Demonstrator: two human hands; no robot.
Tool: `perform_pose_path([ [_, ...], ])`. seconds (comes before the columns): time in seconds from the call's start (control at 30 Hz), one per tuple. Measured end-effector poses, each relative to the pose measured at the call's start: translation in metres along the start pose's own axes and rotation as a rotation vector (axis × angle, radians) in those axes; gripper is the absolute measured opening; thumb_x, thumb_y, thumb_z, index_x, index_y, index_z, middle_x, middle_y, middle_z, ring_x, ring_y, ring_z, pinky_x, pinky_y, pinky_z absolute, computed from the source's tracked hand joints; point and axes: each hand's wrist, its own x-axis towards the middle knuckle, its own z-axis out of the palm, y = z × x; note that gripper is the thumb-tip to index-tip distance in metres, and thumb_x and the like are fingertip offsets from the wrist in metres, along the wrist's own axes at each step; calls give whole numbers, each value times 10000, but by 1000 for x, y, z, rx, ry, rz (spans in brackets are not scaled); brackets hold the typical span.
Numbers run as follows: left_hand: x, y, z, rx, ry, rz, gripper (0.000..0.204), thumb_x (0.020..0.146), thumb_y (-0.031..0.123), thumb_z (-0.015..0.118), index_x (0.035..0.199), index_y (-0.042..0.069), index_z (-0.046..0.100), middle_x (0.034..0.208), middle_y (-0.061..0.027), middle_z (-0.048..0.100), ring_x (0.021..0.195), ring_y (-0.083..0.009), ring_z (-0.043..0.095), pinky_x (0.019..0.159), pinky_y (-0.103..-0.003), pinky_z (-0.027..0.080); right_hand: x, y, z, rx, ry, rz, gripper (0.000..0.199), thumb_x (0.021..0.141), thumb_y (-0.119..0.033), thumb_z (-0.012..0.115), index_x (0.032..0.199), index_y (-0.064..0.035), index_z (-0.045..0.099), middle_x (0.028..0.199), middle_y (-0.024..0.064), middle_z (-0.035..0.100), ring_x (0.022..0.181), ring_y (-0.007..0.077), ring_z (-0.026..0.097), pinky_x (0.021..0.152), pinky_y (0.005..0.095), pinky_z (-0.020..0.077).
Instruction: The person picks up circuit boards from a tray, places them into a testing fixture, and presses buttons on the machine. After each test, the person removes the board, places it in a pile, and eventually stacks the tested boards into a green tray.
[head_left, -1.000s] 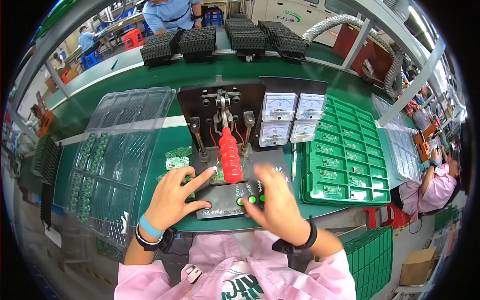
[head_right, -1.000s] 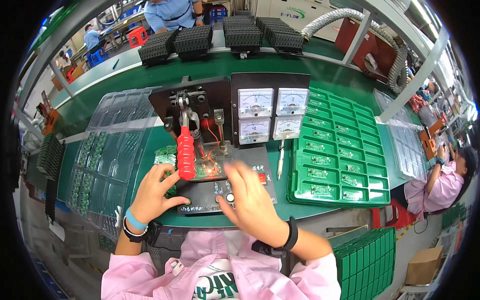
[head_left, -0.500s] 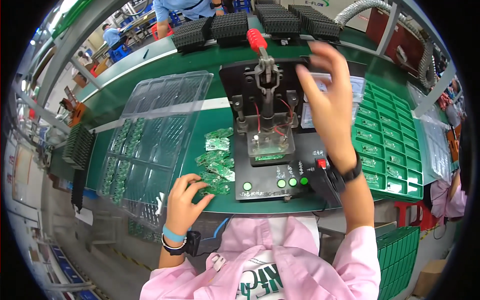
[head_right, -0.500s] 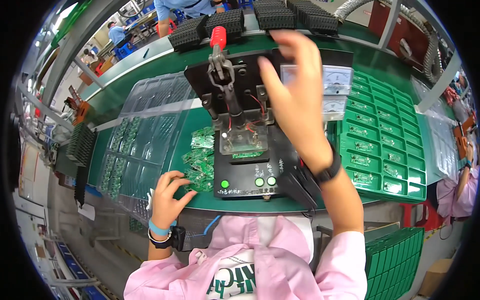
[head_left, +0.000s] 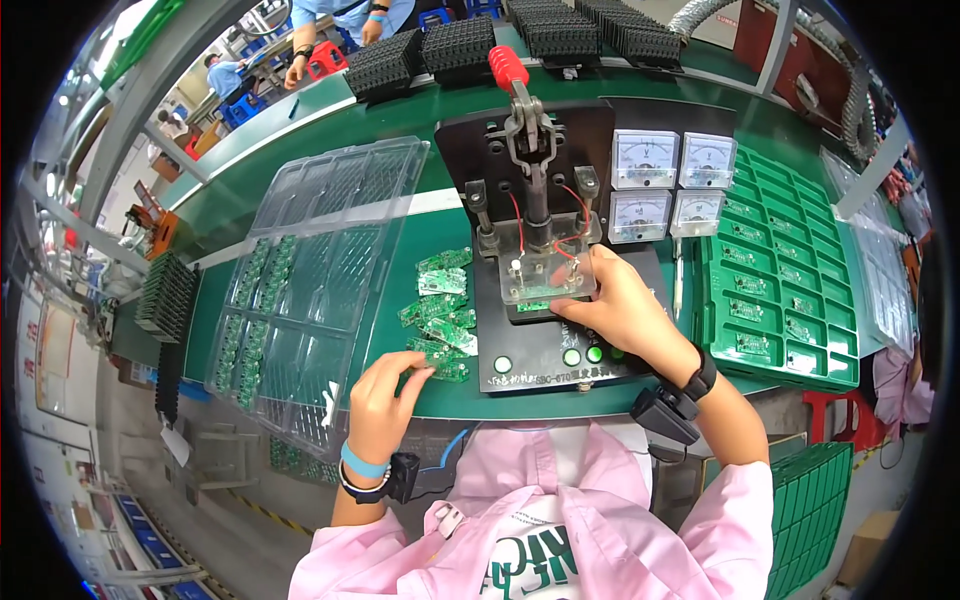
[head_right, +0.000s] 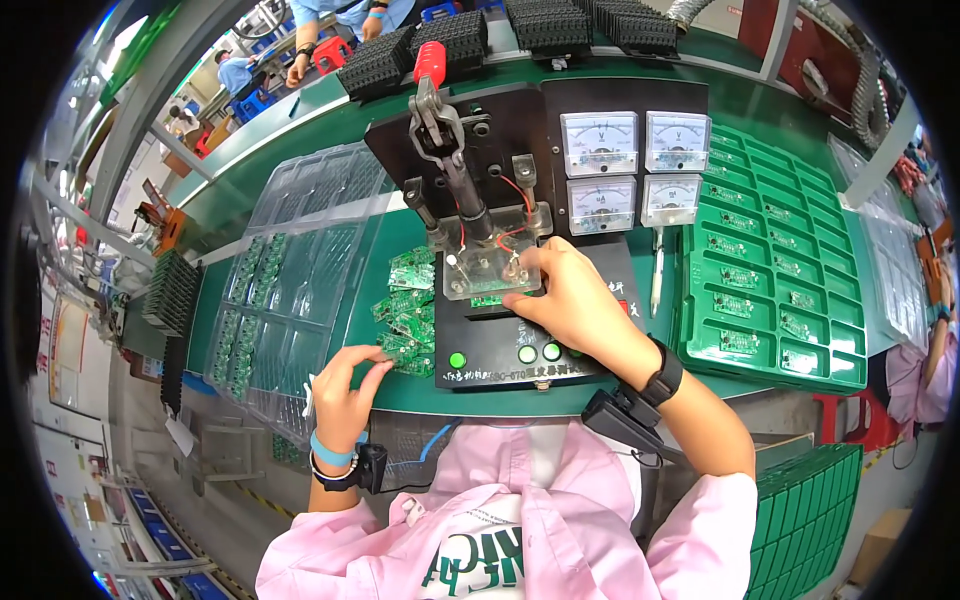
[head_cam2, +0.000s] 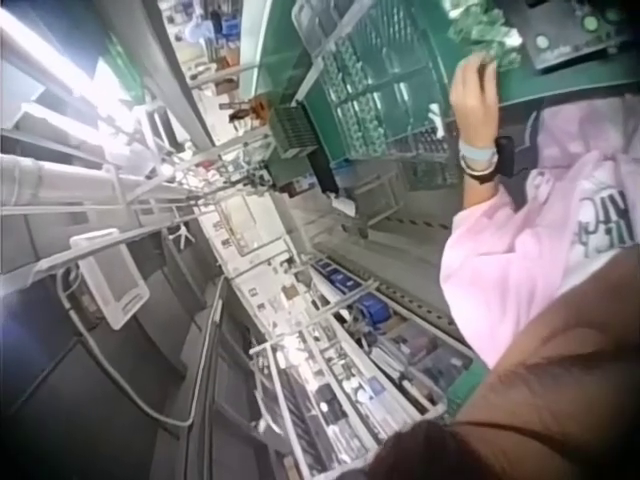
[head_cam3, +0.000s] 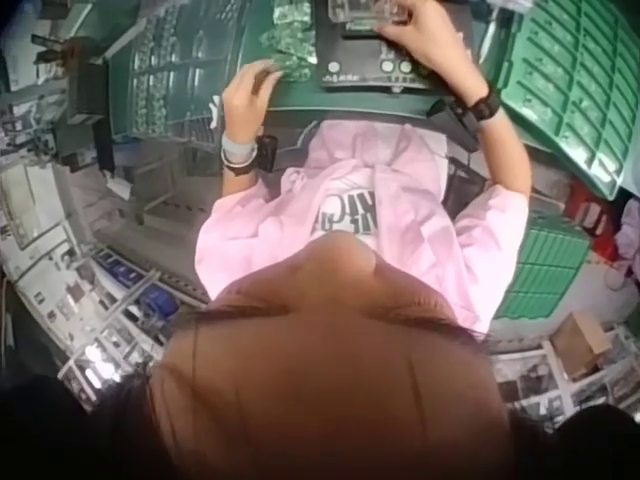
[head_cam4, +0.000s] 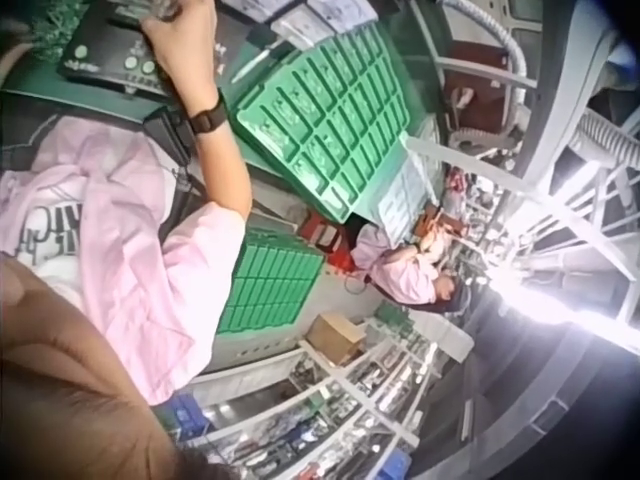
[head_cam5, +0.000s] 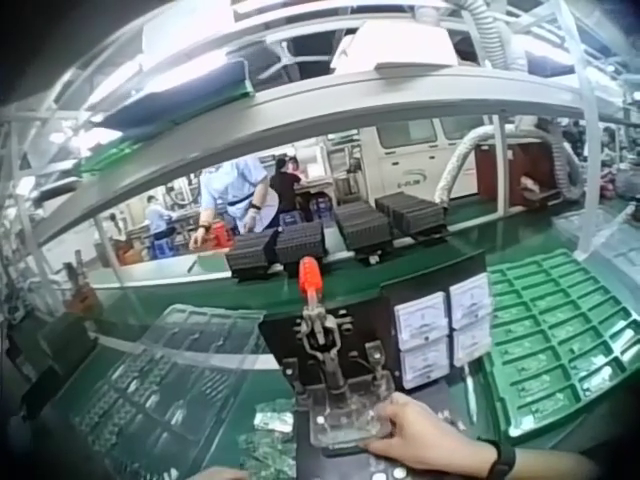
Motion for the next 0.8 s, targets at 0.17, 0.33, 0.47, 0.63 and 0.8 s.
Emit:
perform_pose_path([
  [0.17, 41, 31, 21, -27, -17, 324, 277, 741, -68, 663, 1014, -17, 660, 975, -163, 684, 872, -319, 680, 726, -365, 559, -3, -5, -14, 150, -3, 196, 241, 779, -65, 740, 934, -7, 564, 740, 5, 521, 653, 54, 454, 588, 237, 399],
  [0.33, 63, 51, 63, 93, -110, 483, 384, 714, -28, 610, 1097, -47, 633, 1026, -160, 672, 1001, -310, 666, 829, -353, 553, -27, 1, -50, 213, 64, 236, 227, 785, -2, 711, 924, -21, 534, 763, -5, 533, 644, 33, 454, 572, 200, 385],
  [0.47, 66, 53, 80, 133, -189, 466, 367, 760, 10, 633, 1122, -52, 620, 1065, -163, 660, 1039, -303, 643, 878, -361, 527, -60, 27, -91, 231, 227, 234, 248, 792, 22, 702, 957, -34, 525, 810, -24, 542, 638, 27, 476, 564, 191, 400],
  [0.63, 63, 62, 75, 88, -238, 407, 374, 812, 84, 664, 1159, -44, 608, 1099, -166, 649, 1064, -300, 620, 920, -382, 492, -65, 71, -162, 309, 429, 251, 222, 836, 14, 671, 999, -48, 534, 847, -20, 569, 679, 35, 525, 560, 182, 419],
  [0.8, 70, 76, 77, 123, -288, 354, 385, 830, 138, 692, 1164, -36, 613, 1094, -159, 652, 1046, -311, 618, 926, -412, 477, -18, 154, -247, 164, 688, 225, 221, 899, -79, 630, 1097, 2, 575, 869, 9, 611, 739, 78, 579, 635, 216, 478],
])
